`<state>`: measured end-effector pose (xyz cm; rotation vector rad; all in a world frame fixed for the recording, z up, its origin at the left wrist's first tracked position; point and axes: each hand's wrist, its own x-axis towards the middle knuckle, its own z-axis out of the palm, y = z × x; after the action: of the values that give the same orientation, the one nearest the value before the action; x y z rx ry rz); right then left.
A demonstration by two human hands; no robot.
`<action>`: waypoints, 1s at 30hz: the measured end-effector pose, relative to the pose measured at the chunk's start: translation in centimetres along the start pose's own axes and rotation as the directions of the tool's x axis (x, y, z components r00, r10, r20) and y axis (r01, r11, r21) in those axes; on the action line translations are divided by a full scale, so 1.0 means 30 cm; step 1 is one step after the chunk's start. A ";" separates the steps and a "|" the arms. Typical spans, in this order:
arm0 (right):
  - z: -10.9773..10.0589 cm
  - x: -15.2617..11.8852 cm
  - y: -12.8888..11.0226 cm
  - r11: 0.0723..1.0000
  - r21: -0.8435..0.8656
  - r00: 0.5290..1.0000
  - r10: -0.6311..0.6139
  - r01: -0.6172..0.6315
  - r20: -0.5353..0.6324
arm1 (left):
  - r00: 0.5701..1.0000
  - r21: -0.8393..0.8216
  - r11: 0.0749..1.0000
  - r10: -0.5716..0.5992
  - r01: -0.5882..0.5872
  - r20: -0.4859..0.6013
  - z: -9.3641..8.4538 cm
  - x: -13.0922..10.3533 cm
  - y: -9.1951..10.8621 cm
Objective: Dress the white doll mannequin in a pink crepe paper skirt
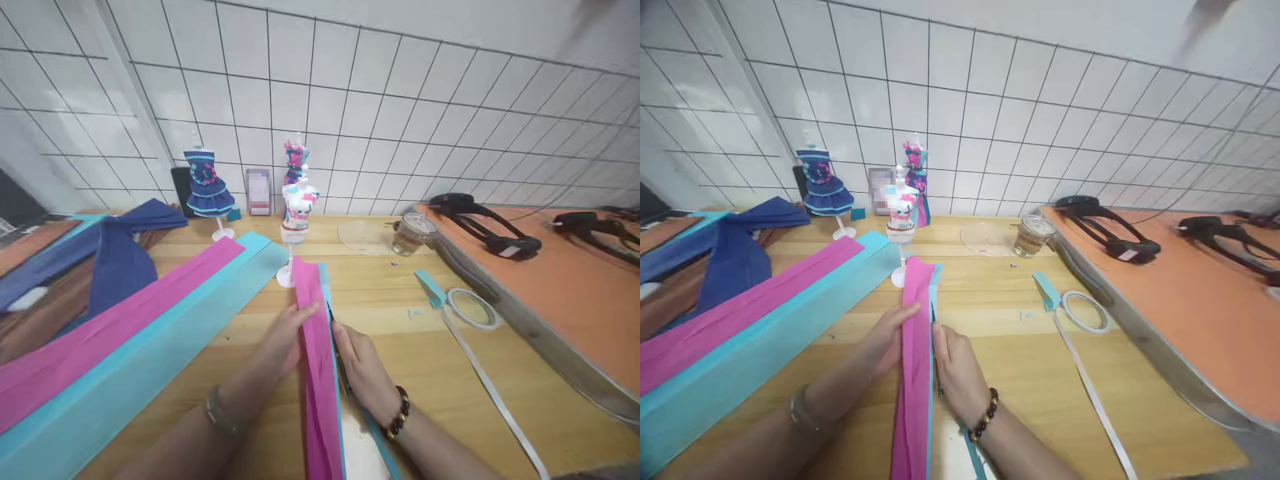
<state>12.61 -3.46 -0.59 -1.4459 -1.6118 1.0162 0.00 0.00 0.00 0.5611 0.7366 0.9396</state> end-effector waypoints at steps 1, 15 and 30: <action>0.001 -0.009 -0.001 1.000 -0.011 1.000 0.003 -0.003 0.011 | 0.999 -0.022 1.000 -0.021 0.020 -0.030 -0.004 0.007 0.005; 0.006 -0.051 0.001 0.999 0.015 0.994 -0.051 0.050 0.092 | 0.992 0.026 1.000 0.006 -0.003 -0.126 -0.025 0.017 0.024; 0.011 -0.040 0.012 0.997 0.047 0.998 -0.055 0.055 0.014 | 0.992 0.107 0.991 0.085 -0.075 -0.093 0.008 -0.010 0.000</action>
<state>12.57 -4.68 -1.07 -1.3587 -1.6197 1.0290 0.08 -0.28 0.25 0.6431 0.8592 1.0125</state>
